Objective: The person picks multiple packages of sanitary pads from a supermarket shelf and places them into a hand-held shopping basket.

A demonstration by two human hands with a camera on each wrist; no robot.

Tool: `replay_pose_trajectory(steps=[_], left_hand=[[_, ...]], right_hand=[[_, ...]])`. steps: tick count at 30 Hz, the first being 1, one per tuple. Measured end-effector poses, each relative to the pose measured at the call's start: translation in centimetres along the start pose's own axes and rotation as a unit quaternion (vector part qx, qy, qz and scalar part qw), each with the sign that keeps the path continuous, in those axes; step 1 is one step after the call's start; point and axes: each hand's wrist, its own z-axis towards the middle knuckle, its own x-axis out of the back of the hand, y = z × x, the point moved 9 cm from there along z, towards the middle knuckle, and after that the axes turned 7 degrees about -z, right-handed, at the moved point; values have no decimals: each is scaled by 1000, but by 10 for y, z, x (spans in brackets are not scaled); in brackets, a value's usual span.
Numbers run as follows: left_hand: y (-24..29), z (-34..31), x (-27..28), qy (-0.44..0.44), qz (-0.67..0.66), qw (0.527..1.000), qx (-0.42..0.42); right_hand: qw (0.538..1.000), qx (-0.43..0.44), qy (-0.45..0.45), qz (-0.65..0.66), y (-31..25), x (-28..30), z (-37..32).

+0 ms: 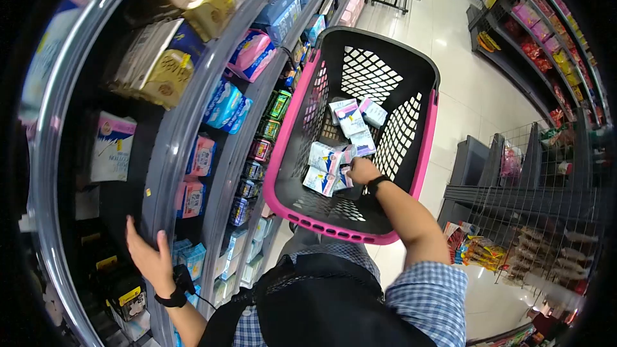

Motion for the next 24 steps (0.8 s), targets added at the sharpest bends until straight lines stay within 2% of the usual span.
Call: replay_pose_trajectory(steps=[2, 4, 6, 8, 10, 12, 14, 17, 20, 21, 24], left_hand=[[-2, 0, -2, 2, 33, 999, 10], [0, -2, -5, 14, 104, 994, -10], [-3, -4, -9, 0, 143, 990, -11], [0, -2, -10, -9, 154, 988, -12], [-1, -3, -12, -13, 158, 987, -6], [-2, -4, -12, -16, 186, 982, -10], [-4, -7, -13, -23, 214, 976, -27], [-7, -8, -13, -27, 216, 976, -6], [-9, -9, -15, -34, 214, 976, 8], [-8, -9, -15, -29, 215, 976, 5], [-10, -7, -14, -25, 219, 975, -2]], right_hand=[[996, 6, -67, -67, 31, -57, 40], [982, -40, -155, -102, 46, -88, 57], [983, -39, -156, -83, 56, -104, 66], [984, -154, -88, 2, 90, -125, 80], [979, -182, -87, 35, 111, -148, 93], [945, -307, 14, 114, 140, -142, 93], [933, -335, 63, 114, 164, -146, 105], [904, -378, 60, 190, 198, -175, 131], [907, -349, 6, 237, 199, -182, 153], [847, -403, -86, 335, 171, -167, 137], [849, -371, -40, 374, 175, -179, 149]])
